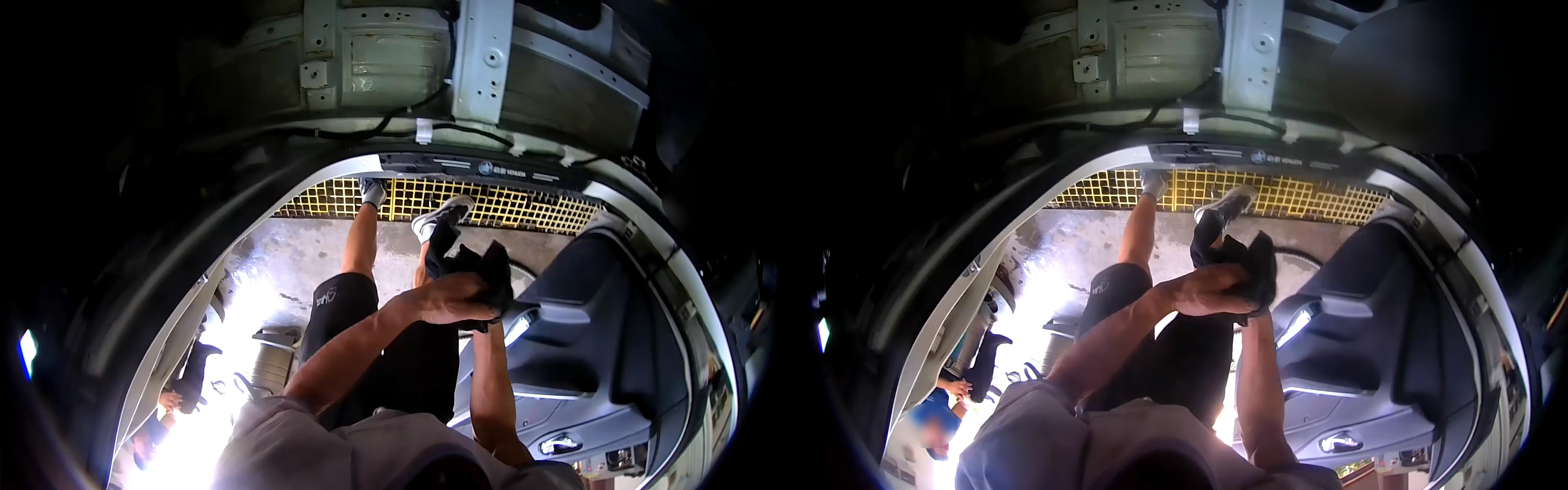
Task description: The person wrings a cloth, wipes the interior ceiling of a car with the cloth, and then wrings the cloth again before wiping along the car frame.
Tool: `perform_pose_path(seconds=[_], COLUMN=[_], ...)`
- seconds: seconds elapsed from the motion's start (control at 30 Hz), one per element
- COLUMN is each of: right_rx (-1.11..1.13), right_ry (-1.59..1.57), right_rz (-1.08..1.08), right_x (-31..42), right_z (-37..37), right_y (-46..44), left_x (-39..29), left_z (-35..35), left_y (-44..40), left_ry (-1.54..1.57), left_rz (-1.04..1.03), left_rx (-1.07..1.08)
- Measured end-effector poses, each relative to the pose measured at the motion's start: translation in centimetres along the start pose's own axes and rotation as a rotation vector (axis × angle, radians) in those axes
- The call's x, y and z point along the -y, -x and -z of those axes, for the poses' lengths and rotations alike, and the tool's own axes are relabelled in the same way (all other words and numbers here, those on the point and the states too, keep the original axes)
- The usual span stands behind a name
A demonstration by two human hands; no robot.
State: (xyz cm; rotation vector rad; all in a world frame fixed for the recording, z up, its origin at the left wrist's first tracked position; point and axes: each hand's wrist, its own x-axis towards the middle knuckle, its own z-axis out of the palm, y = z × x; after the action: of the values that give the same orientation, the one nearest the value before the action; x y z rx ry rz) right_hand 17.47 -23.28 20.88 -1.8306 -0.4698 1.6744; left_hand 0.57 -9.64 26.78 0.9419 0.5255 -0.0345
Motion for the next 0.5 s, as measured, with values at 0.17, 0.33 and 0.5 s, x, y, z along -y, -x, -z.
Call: perform_pose_path(seconds=[0.17, 0.33, 0.5], right_rx=[0.220, -0.160, -0.314], right_ry=[-0.818, -0.862, -0.731], right_rz=[-0.193, -0.274, -0.121], right_x=[8.7, 5.6, 10.8], right_z=[-3.2, -0.3, 0.1], right_y=[4.0, 6.9, 13.7], left_x=[-1.5, -1.9, -5.7], left_z=[-3.2, -5.2, -4.7], left_y=[3.1, 6.6, 12.6], left_ry=[0.116, 0.022, -0.069], left_rz=[-0.059, -0.181, -0.017], left_rx=[0.097, -0.056, -0.082])
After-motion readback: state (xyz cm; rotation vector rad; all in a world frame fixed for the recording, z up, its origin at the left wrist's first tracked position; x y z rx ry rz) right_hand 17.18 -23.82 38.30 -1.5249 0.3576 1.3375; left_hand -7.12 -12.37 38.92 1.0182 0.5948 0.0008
